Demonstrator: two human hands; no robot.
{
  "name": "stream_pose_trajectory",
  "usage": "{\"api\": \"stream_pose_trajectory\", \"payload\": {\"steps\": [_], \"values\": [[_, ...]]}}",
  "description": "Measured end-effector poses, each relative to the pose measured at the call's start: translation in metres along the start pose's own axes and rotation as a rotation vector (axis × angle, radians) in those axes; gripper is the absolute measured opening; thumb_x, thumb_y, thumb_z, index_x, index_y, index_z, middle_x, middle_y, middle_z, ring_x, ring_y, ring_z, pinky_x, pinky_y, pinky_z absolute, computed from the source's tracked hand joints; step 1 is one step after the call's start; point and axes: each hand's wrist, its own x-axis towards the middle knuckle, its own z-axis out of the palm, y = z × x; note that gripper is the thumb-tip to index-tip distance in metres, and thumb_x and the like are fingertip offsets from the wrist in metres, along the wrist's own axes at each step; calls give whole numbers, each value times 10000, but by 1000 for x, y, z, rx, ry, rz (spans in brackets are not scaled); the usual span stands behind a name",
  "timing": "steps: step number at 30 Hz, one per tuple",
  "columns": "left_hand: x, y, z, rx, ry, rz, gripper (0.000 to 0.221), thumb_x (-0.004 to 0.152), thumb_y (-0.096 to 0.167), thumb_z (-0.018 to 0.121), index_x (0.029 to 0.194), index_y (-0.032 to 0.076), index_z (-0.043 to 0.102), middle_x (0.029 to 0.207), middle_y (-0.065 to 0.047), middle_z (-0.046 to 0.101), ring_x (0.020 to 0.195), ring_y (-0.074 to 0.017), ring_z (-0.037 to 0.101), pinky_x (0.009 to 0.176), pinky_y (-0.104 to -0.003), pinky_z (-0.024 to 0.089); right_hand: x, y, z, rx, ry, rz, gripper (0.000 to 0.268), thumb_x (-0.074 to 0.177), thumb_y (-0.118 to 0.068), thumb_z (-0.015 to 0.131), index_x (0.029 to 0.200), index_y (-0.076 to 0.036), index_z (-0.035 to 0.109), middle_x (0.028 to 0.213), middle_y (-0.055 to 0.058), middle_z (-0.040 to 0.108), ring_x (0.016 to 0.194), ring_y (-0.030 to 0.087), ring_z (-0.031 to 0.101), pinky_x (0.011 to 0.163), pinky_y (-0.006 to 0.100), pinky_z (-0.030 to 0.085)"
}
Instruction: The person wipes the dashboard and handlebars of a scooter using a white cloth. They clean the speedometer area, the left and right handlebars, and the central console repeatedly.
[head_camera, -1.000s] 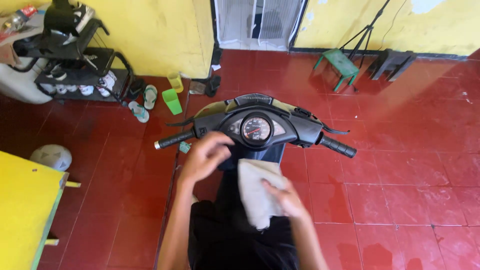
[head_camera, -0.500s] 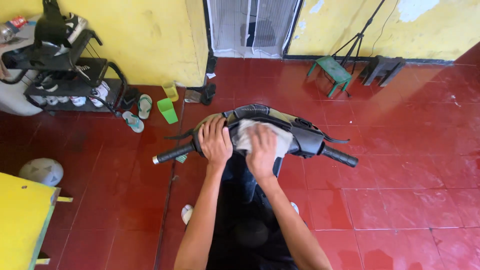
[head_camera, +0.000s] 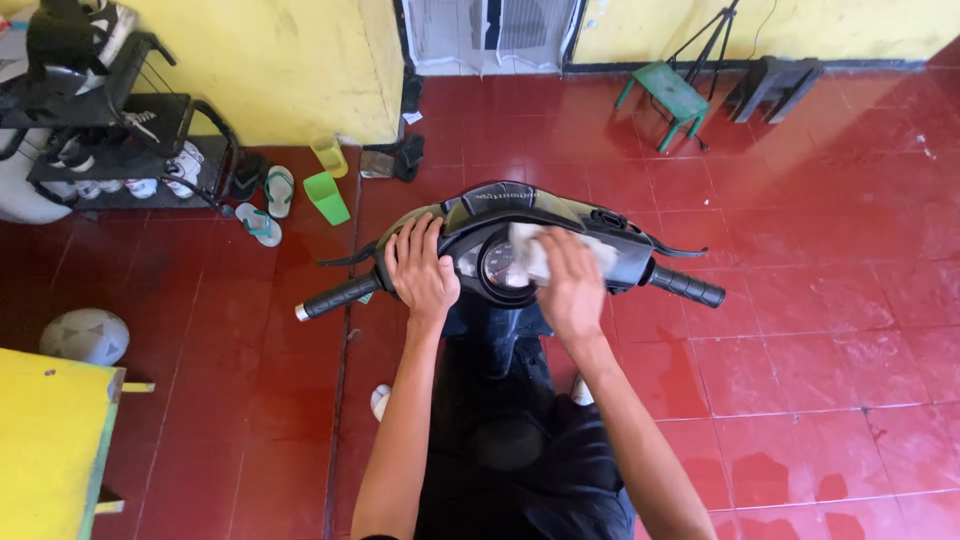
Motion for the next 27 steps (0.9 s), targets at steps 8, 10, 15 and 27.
{"api": "stream_pose_trajectory", "payload": {"steps": [8,10,15,27], "values": [[8,9,-4,19,58,-12,835,1075,564,-6,1238,126,686,1255,-78,691,1216,-296,620,1094,-479,361,6,-41,36,103,174,146,652,646,129,506,1246,-64,675,1272,201,631,1232,435,584,1084,524,425],[7,2,0,13,51,2,840,1068,577,-8,1249,122,675,1262,-80,683,1225,-301,614,1099,-484,355,18,-53,40,82,157,102,638,643,99,524,1234,-84,678,1270,170,630,1249,407,576,1096,532,414],[5,3,0,17,39,19,860,1061,589,-17,1257,114,672,1265,-85,676,1219,-310,613,1104,-490,352,12,-26,34,29,6,-60,660,676,17,506,1292,-158,666,1320,115,615,1326,338,543,1150,511,383],[7,4,-2,19,53,27,825,1088,545,3,1216,120,699,1226,-70,700,1195,-290,630,1083,-466,361,-21,-10,0,-144,25,206,778,659,124,449,1379,-95,647,1380,167,631,1295,352,582,1132,472,404]]}}
